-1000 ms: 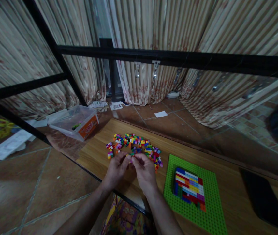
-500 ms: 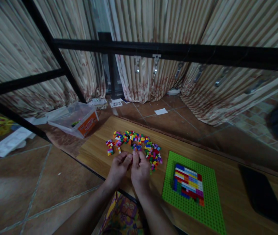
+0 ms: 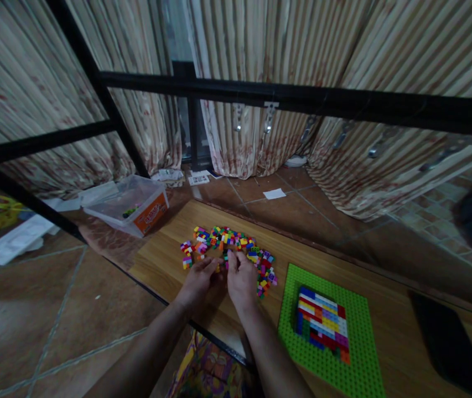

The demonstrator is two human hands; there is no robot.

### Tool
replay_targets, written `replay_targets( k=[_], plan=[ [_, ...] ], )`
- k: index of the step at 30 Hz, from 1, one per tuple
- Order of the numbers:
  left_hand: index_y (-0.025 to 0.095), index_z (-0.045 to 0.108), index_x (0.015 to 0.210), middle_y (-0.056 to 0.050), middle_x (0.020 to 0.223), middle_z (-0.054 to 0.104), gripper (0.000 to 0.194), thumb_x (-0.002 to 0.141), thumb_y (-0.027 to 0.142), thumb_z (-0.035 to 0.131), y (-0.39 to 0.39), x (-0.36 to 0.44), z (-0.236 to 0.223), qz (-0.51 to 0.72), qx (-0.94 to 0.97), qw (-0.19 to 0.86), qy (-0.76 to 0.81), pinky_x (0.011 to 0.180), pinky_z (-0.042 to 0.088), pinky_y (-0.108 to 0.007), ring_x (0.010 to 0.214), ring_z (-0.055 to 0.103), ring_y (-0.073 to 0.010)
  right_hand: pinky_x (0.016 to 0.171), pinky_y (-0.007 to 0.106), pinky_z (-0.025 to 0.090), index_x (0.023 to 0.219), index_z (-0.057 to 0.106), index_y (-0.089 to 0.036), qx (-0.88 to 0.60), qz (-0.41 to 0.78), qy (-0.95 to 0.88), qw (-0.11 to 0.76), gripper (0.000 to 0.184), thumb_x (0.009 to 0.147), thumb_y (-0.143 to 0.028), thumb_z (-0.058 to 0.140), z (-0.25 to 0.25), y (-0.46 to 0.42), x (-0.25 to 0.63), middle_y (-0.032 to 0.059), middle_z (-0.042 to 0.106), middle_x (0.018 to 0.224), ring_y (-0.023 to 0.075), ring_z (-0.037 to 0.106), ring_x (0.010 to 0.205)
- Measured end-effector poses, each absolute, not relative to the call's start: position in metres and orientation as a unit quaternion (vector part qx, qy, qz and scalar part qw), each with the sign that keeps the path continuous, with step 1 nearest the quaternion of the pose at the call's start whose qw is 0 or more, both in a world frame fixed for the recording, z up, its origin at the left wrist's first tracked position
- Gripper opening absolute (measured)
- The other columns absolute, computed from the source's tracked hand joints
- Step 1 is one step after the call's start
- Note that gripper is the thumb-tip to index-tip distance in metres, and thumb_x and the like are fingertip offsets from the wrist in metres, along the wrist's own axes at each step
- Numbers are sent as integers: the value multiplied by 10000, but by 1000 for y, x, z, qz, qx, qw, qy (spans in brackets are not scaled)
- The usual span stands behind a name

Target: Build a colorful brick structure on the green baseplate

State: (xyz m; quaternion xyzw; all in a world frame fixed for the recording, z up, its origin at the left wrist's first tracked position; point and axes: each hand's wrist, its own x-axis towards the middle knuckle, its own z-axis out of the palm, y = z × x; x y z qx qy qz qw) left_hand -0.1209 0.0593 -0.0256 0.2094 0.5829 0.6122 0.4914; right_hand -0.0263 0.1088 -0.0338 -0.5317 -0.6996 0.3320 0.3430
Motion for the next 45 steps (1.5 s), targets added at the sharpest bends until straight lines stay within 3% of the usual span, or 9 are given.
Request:
replay_targets(
  k=[5,9,14,17,24,33,39,45],
  plan=[
    [132,635,791,4,571,605,297,683,405,673,59,-125,-30,621,165,519,563,486,424,-208,508,569,-112,643,246,389,830,672,-187,-520,198,-794,244,281,912,-292,424,-37,111,-30,64,692,763,164,618,687],
    [124,639,833,6,561,605,277,653,329,687,58,-127,-32,626,140,529,556,508,440,-213,515,585,-118,764,267,430,971,678,-177,-511,176,-812,219,240,889,-201,454,-38,110,-31,90,710,928,184,646,832],
    [127,645,850,8,612,625,319,597,305,727,56,-127,-27,650,129,533,526,541,453,-219,543,588,-113,824,302,453,1082,664,-167,-502,215,-795,266,301,892,-206,434,-29,104,-26,109,689,1032,202,632,926],
    [135,646,802,17,654,639,290,582,291,751,49,-125,-21,656,155,525,520,599,460,-207,585,587,-97,818,300,471,1045,679,-193,-502,280,-755,316,278,892,-256,456,-20,89,-22,81,698,990,191,640,899],
    [150,632,854,-13,768,691,309,615,302,756,25,-102,-12,584,229,552,549,667,490,-243,687,634,-143,715,246,499,940,689,-215,-482,435,-638,414,183,857,-287,542,-24,54,9,25,688,881,146,644,788],
    [150,598,759,18,653,626,182,643,257,689,2,-19,-27,514,272,631,513,588,447,-201,602,568,-106,781,275,488,947,685,-238,-525,419,-603,430,182,890,-289,520,-30,2,104,30,653,926,163,615,884],
    [150,613,840,-9,671,640,162,712,248,596,4,12,-41,404,380,628,546,581,445,-220,631,584,-134,747,288,488,935,666,-223,-597,314,-628,388,202,909,-321,491,-34,-4,162,44,648,917,183,620,853],
    [167,618,928,6,679,581,202,774,273,539,19,9,-39,381,527,467,599,567,434,-221,608,559,-128,798,327,498,953,676,-210,-620,127,-692,347,230,928,-300,466,-45,15,199,71,646,965,196,618,872]
  ],
)
